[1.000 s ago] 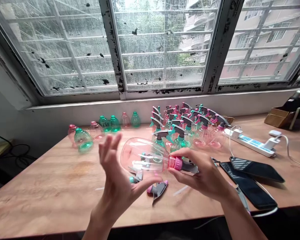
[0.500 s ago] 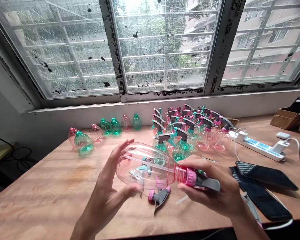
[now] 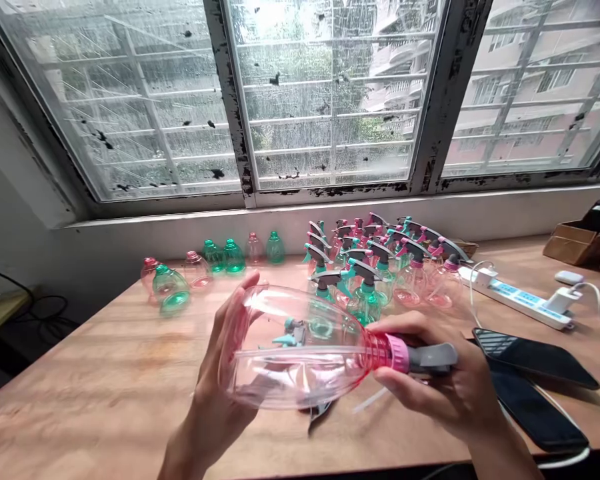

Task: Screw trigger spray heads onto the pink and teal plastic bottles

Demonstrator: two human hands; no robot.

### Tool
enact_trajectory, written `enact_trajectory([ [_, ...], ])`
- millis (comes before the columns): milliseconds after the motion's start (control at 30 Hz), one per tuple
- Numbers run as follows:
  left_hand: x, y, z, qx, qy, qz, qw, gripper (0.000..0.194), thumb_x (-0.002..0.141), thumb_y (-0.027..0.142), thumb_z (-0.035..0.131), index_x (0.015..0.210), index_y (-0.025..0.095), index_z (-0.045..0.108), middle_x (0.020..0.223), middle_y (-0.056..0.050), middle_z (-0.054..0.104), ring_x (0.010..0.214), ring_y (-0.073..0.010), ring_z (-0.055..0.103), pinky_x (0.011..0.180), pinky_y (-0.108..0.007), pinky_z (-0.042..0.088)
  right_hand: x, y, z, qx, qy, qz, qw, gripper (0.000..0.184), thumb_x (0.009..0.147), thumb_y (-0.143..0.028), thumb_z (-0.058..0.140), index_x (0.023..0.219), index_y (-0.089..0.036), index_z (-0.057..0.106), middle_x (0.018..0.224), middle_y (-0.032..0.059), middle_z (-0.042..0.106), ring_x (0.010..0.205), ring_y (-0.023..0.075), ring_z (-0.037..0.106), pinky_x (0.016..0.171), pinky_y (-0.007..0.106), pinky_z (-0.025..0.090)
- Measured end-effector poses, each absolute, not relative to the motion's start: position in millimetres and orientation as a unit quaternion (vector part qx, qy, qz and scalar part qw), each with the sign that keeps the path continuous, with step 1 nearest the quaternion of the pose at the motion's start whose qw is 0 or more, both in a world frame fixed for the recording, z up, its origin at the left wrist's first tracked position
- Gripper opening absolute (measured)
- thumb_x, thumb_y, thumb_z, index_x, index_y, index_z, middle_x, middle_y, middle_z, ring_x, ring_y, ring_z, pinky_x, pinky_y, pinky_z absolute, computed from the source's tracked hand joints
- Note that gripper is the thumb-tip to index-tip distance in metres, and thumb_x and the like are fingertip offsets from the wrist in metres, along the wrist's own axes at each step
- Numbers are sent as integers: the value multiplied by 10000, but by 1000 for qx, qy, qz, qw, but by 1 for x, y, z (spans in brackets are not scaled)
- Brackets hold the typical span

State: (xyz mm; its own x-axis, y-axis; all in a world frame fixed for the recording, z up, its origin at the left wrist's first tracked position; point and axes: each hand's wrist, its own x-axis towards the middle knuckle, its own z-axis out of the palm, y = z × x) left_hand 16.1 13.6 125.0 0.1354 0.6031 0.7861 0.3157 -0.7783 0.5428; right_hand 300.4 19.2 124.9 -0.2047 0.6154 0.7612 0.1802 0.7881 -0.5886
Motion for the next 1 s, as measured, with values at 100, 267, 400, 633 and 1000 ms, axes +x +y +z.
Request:
enact_trajectory([
  [100,17,12,127,768,266,573,108,951,954,196,820,1700,468,296,1771,11,406,1508,-212,554,1241,-352,525,302,19,126,-273,-755,195,564,260,949,-344,852,1168,-333,712,771,-70,755,591,130,695,558,185,537],
  [267,21,4,135,738,261,601,162,1241,727,616,939,1736,356,264,1731,-47,481,1608,-251,445,1271,-268,469,302,20,125,-266,-761,187,561,294,949,-359,862,1198,-318,710,871,-34,803,714,159,760,657,201,583],
  [400,21,0,139,744,272,590,157,1021,820,546,912,1685,338,412,1740,-38,453,1608,-276,431,1243,-286,512,300,21,122,-263,-753,182,575,295,948,-366,865,1194,-285,725,808,-21,783,638,166,736,584,217,563],
  [633,17,2,135,766,259,570,146,925,937,373,844,1689,486,318,1739,6,425,1605,-253,430,1287,-378,485,302,21,121,-265,-721,204,607,299,931,-338,880,1191,-295,740,868,-25,781,695,150,745,652,187,588],
  [1000,15,3,134,777,276,550,132,972,982,107,751,1697,529,245,1788,26,334,1591,-213,461,1324,-398,429,302,22,124,-255,-732,200,599,279,946,-279,857,1193,-293,728,748,-47,746,584,140,704,590,186,583],
])
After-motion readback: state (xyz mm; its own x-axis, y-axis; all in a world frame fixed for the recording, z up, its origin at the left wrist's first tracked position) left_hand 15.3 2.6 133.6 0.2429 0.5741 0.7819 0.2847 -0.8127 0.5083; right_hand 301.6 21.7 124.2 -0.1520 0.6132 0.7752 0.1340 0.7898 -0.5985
